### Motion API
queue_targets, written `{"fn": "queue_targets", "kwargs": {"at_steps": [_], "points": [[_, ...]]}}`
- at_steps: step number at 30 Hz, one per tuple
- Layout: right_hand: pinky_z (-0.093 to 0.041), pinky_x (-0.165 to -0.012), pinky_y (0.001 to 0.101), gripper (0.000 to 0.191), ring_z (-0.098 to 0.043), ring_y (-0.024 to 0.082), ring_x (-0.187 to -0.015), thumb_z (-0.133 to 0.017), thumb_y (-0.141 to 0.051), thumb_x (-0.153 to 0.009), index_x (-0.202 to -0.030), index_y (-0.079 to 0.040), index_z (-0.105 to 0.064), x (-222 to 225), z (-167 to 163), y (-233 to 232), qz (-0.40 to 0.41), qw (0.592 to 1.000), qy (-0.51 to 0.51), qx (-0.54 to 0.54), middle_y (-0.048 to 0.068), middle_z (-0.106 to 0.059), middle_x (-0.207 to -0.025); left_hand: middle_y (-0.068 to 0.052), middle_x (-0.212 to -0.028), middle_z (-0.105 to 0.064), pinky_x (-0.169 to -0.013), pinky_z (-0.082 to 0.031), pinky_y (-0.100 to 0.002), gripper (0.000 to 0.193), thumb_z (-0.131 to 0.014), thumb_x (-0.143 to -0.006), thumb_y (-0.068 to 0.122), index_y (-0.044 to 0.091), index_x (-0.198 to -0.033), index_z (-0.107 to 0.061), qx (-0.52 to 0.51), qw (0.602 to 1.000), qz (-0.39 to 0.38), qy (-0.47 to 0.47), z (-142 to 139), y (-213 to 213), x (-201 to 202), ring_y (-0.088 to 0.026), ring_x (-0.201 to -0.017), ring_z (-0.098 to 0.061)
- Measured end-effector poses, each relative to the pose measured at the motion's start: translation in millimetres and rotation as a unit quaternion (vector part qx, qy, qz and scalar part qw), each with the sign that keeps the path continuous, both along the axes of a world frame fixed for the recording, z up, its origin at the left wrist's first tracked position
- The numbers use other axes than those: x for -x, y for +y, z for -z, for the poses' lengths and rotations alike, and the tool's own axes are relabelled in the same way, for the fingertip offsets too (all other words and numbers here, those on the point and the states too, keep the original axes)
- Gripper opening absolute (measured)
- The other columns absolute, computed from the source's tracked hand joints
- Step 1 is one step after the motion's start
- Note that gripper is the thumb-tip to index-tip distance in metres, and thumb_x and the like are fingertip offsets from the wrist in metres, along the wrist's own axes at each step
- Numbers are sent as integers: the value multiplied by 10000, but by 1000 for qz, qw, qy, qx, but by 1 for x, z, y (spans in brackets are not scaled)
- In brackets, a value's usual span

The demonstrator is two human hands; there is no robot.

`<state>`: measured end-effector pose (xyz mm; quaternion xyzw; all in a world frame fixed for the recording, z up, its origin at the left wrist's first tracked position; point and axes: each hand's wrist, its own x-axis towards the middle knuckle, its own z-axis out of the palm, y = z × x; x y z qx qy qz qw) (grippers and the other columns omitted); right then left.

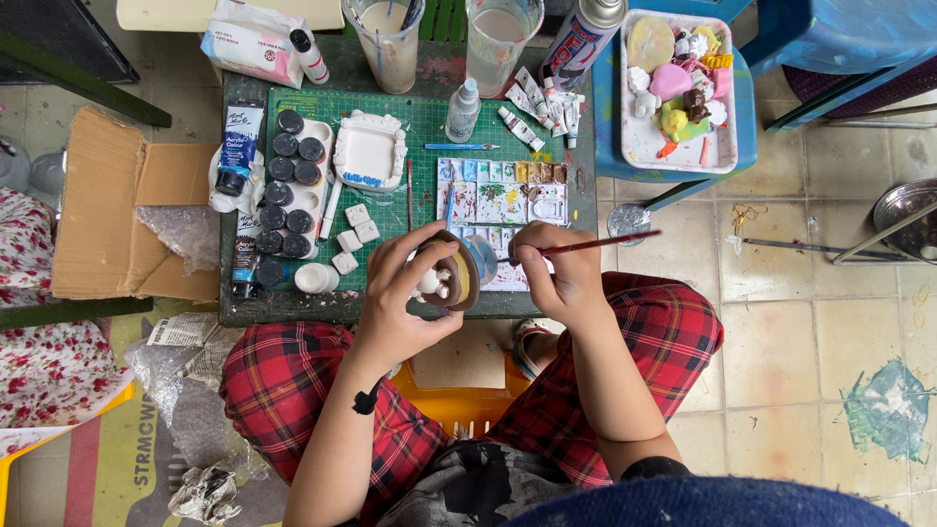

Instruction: The person sits on the floor at a low table and paints a small white figurine with a red-handled brush, holding the figurine in one hand while applying paint. They dip the brush in paint, wipe it, and set the figurine down on the table near the end.

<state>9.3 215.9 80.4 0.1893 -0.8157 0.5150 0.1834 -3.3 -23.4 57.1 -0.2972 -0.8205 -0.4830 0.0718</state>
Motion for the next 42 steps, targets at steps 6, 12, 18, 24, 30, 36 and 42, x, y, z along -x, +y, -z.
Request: {"fn": "queue_targets", "kwargs": {"at_steps": [6,12,18,24,30,36,42], "points": [[-529,-639,295,96,-659,184,-653,-588,17,-993,-900,5,-610,-3,3,3,12,1000,-26,-3,102,-686,-795,-86,-1470,-565,-1126,-454,-451,782,-901,-622,143,135,-1345,-603,-24,1000,-10,-11,-3,1,-1,-318,-1308,-580],[-542,-638,283,109,-684,164,-677,-622,14,-997,-890,-4,-610,-4,7,5,1,1000,-7,21,84,-693,-797,-77,-1424,-599,-1094,-459,-423,790,-918,-628,193,124,-1349,-601,-28,999,-36,-13,-6,0,0,-275,-1276,-623],[-515,-622,284,98,-677,183,-671,-727,-22,-950,-900,8,-648,-3,7,2,15,999,11,-35,92,-705,-796,-80,-1399,-599,-1087,-456,-423,797,-910,-615,208,131,-1347,-604,-24,999,-32,-7,-8,0,0,-279,-1261,-619],[-543,-632,280,97,-701,169,-673,-684,1,-984,-894,-16,-651,-3,5,1,17,1000,5,16,74,-704,-794,-76,-1395,-605,-1085,-449,-424,796,-914,-610,214,140,-1342,-610,-21,999,-37,2,-8,0,0,-279,-1256,-621],[-540,-630,300,122,-717,214,-685,-738,-26,-947,-886,-24,-633,-1,-1,-4,24,997,62,-47,89,-704,-799,-74,-1384,-609,-1082,-449,-415,789,-914,-626,218,135,-1350,-610,-18,999,-43,-9,-8,-1,-1,-274,-1245,-632],[-527,-593,314,163,-704,219,-647,-754,-74,-947,-862,-59,-616,-2,-5,-4,-4,997,39,-74,64,-690,-756,-82,-1367,-612,-1060,-457,-408,786,-913,-611,226,137,-1336,-622,-19,999,-50,-5,-7,0,-2,-269,-1217,-639],[-501,-549,316,172,-668,212,-586,-768,-75,-926,-839,-55,-621,-1,-5,-6,6,993,63,-95,63,-672,-714,-85,-1369,-611,-1061,-456,-398,803,-911,-620,233,120,-1358,-614,-34,998,-55,-7,-5,-1,-1,-263,-1219,-649]]}}
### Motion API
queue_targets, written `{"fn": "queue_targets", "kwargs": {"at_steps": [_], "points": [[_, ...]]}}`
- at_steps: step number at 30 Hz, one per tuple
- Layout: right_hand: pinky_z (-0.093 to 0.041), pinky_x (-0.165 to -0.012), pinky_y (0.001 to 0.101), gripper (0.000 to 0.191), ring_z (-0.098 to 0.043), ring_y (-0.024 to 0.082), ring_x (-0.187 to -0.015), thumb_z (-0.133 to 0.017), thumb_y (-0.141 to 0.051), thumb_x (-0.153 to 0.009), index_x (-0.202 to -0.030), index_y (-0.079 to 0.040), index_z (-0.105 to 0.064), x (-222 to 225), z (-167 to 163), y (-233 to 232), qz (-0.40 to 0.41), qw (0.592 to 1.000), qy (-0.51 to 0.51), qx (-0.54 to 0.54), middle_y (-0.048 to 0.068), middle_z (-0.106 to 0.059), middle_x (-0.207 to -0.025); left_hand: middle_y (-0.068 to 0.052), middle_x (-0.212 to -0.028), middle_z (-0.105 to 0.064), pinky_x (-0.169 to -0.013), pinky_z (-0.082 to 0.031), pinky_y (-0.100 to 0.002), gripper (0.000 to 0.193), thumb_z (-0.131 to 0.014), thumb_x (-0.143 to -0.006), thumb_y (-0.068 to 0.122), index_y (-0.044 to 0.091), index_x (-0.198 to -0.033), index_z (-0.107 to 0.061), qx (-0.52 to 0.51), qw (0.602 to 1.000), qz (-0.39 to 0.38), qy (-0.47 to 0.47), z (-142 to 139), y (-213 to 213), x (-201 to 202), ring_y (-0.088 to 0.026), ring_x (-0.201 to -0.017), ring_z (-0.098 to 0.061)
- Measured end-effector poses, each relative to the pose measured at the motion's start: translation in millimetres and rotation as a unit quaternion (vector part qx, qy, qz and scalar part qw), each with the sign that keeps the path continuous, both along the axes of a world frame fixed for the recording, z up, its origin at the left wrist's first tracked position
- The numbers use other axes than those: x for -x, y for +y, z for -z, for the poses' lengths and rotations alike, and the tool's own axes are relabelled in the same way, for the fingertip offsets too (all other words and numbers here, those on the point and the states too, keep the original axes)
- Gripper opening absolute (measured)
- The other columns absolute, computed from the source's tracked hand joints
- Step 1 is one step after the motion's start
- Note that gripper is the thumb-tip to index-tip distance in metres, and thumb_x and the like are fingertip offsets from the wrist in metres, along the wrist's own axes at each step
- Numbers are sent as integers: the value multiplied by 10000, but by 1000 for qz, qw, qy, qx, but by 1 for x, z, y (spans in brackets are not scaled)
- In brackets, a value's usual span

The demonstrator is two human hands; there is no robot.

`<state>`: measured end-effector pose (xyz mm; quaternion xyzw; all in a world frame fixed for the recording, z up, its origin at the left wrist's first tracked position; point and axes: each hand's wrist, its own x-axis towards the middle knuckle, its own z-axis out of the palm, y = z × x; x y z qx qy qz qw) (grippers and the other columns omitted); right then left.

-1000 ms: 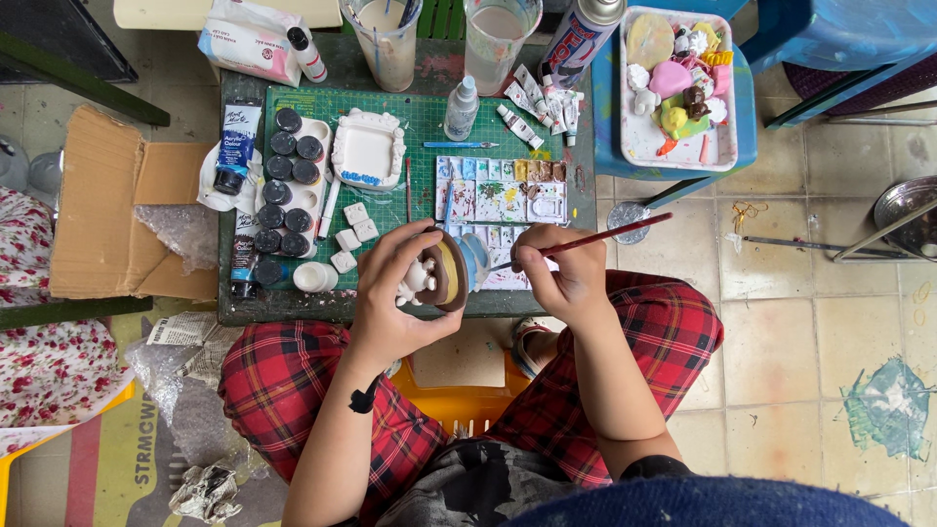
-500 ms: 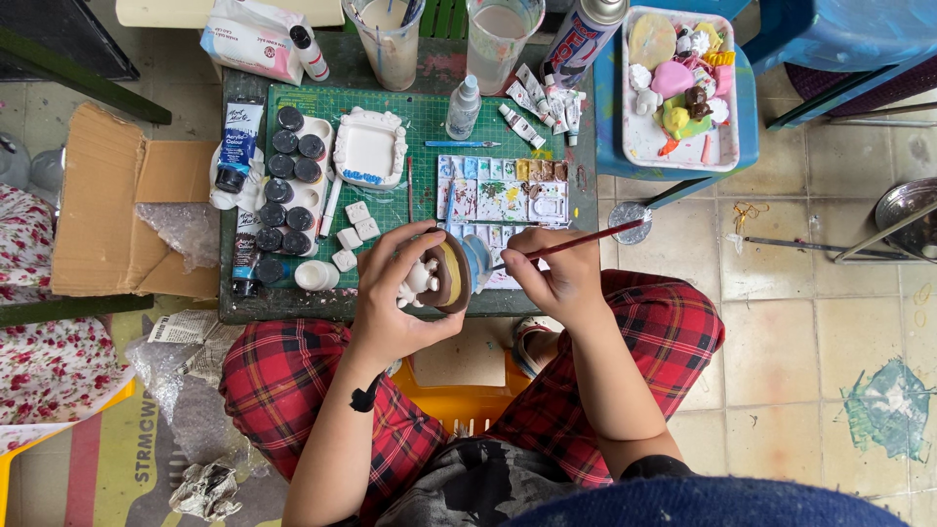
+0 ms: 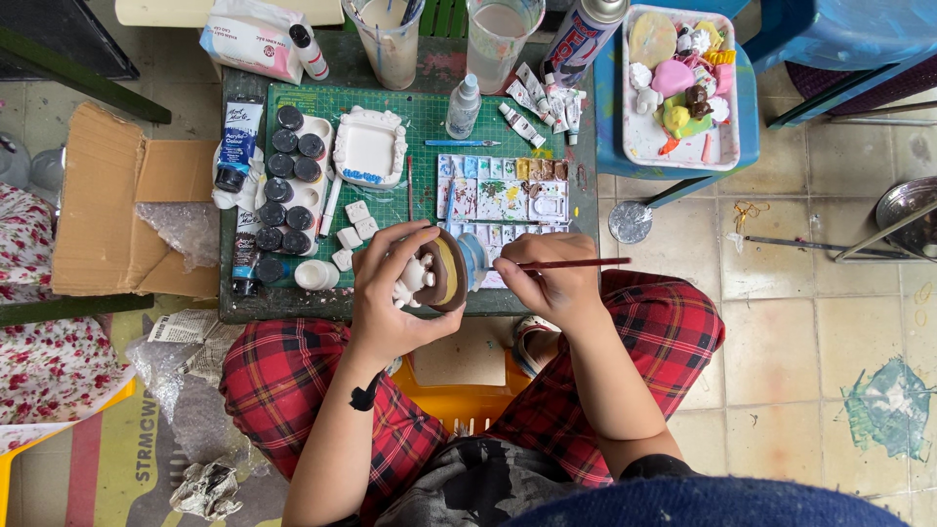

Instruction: The person sits on the floor at a low table and paints a small white figurine with a red-handled brush, holding the figurine in one hand while applying paint. They dip the brush in paint, wipe it, and set the figurine down on the table near the end.

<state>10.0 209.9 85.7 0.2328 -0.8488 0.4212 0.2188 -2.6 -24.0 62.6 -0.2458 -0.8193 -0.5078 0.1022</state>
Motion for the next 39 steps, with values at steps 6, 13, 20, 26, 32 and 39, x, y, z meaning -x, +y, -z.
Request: {"fn": "queue_targets", "kwargs": {"at_steps": [6,13,20,26,32,39], "points": [[-523,-583,311,150,-696,206,-632,-749,-81,-953,-874,-60,-623,-1,-1,-1,15,1000,13,15,60,-683,-752,-82,-1359,-612,-1055,-459,-396,804,-910,-624,235,129,-1362,-610,8,1000,0,1,1,0,0,-256,-1211,-648],[-528,-605,324,121,-696,230,-656,-732,-51,-951,-886,-46,-631,-2,0,2,9,999,-32,20,75,-687,-760,-89,-1361,-609,-1061,-458,-400,806,-910,-626,233,123,-1364,-606,8,1000,3,3,0,-1,0,-264,-1220,-646],[-541,-626,322,116,-708,233,-675,-717,-19,-944,-884,-42,-621,-2,2,3,6,999,-15,40,82,-698,-779,-100,-1364,-605,-1068,-457,-396,805,-907,-634,218,115,-1370,-598,-4,1000,5,0,-2,-1,1,-270,-1232,-642],[-546,-634,323,124,-706,232,-677,-719,-23,-941,-883,-48,-613,-1,3,2,1,999,-14,51,76,-693,-780,-100,-1362,-606,-1067,-462,-397,805,-908,-628,213,118,-1366,-599,-5,1000,5,-1,-2,-2,0,-270,-1232,-643],[-543,-622,323,128,-703,233,-662,-722,-19,-939,-881,-47,-611,-2,0,0,6,999,8,33,82,-691,-770,-104,-1362,-604,-1068,-472,-398,806,-905,-638,208,113,-1374,-592,-12,1000,6,-3,-2,-1,1,-274,-1238,-639],[-549,-630,316,107,-714,232,-682,-706,-28,-956,-911,-36,-609,1,0,0,13,997,10,73,94,-692,-790,-104,-1358,-609,-1066,-475,-403,806,-902,-640,204,113,-1377,-587,-13,1000,6,-5,-2,-2,1,-276,-1237,-640]]}}
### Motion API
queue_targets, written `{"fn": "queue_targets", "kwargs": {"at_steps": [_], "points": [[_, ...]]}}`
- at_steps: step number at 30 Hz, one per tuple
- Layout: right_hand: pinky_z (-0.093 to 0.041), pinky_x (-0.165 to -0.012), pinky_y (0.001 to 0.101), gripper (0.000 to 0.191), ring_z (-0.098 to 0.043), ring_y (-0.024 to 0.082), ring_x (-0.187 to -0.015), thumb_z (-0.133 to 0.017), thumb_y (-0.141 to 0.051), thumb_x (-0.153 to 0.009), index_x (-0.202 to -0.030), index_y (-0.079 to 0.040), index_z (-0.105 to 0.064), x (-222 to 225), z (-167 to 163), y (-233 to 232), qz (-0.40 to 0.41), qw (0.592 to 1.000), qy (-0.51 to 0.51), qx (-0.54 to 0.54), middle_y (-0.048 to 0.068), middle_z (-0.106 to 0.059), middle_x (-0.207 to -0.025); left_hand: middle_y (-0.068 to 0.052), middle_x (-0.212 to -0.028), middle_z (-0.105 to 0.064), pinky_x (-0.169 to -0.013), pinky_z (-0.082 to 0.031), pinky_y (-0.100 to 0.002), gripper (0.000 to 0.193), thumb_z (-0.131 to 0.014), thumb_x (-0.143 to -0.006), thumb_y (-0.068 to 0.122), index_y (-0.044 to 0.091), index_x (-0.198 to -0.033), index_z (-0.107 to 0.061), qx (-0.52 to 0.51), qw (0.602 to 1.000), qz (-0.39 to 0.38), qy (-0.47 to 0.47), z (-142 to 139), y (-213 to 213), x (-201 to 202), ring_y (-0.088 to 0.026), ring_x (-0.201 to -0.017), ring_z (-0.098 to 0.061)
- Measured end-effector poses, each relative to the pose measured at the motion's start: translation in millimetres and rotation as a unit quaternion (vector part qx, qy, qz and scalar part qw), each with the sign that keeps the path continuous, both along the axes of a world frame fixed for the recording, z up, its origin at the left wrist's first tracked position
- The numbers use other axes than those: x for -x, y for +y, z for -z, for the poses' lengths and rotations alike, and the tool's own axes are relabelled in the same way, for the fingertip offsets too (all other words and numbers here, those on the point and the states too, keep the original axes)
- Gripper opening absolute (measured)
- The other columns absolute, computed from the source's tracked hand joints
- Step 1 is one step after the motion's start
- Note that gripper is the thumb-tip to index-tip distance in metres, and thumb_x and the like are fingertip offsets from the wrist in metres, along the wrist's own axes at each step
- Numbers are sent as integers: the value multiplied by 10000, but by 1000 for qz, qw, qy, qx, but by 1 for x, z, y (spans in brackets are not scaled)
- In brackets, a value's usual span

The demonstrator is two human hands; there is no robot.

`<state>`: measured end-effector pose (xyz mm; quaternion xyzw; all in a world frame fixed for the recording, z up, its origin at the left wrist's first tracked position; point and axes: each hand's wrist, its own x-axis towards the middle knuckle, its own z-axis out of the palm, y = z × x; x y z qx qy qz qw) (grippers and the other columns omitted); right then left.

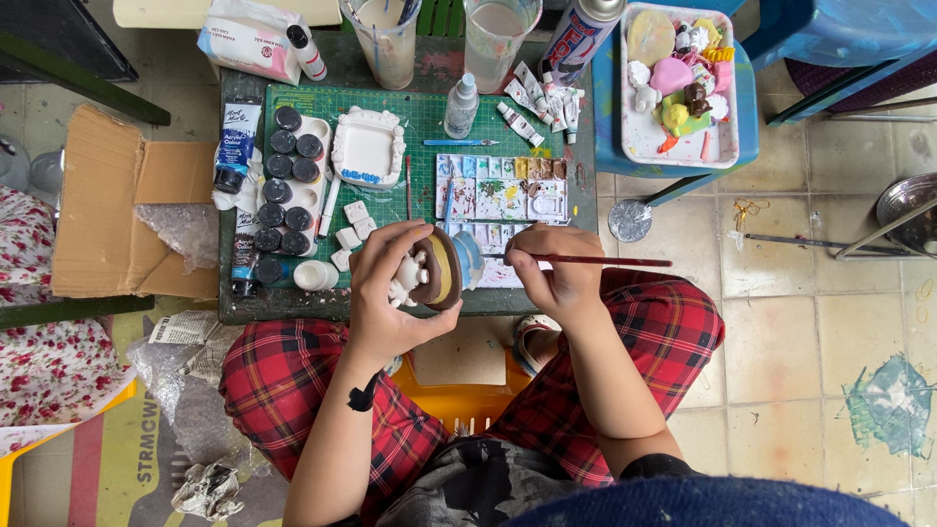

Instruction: The person sits on the floor at a low table and paints a small white figurine with a red-handled brush, holding the figurine in one hand while applying paint. They dip the brush in paint, wipe it, and set the figurine down on the table near the end.

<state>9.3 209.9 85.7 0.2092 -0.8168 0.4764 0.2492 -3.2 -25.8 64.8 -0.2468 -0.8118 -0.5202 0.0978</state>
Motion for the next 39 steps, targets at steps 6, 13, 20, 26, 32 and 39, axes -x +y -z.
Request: {"fn": "queue_targets", "kwargs": {"at_steps": [6,13,20,26,32,39], "points": [[-544,-626,317,96,-701,228,-652,-692,-4,-934,-877,-31,-619,-1,1,0,-17,999,-24,-21,84,-688,-759,-105,-1353,-614,-1062,-468,-405,812,-904,-635,202,111,-1377,-586,2,1000,-6,4,-1,1,0,-278,-1237,-641],[-561,-666,311,82,-734,240,-726,-674,13,-954,-898,-21,-624,0,5,1,0,1000,-16,1,108,-705,-807,-99,-1356,-614,-1066,-462,-401,803,-903,-640,207,117,-1375,-590,0,1000,-9,-1,-2,0,0,-274,-1242,-639],[-565,-672,312,89,-726,230,-727,-652,17,-968,-895,-5,-606,-1,10,2,-4,999,-19,32,119,-706,-820,-105,-1358,-610,-1061,-462,-403,807,-904,-636,210,114,-1373,-588,2,1000,-10,4,-1,-1,0,-278,-1237,-636],[-559,-647,297,107,-732,207,-697,-647,5,-969,-874,-31,-616,0,7,3,-13,999,-28,7,87,-707,-780,-104,-1352,-609,-1053,-480,-404,802,-902,-645,204,111,-1375,-585,-3,1000,-7,5,1,0,1,-277,-1237,-640],[-544,-634,310,97,-711,219,-678,-663,1,-959,-878,-33,-622,-1,5,2,-14,1000,-25,-4,86,-688,-766,-106,-1352,-610,-1055,-489,-404,799,-905,-648,205,106,-1373,-585,-9,1000,-10,3,1,0,1,-281,-1244,-638],[-541,-629,310,103,-720,226,-685,-683,-8,-955,-875,-30,-623,-1,4,1,-2,1000,-12,-23,89,-694,-776,-106,-1346,-614,-1055,-482,-411,807,-907,-637,201,103,-1370,-586,-2,1000,-11,2,2,1,1,-280,-1242,-639]]}}
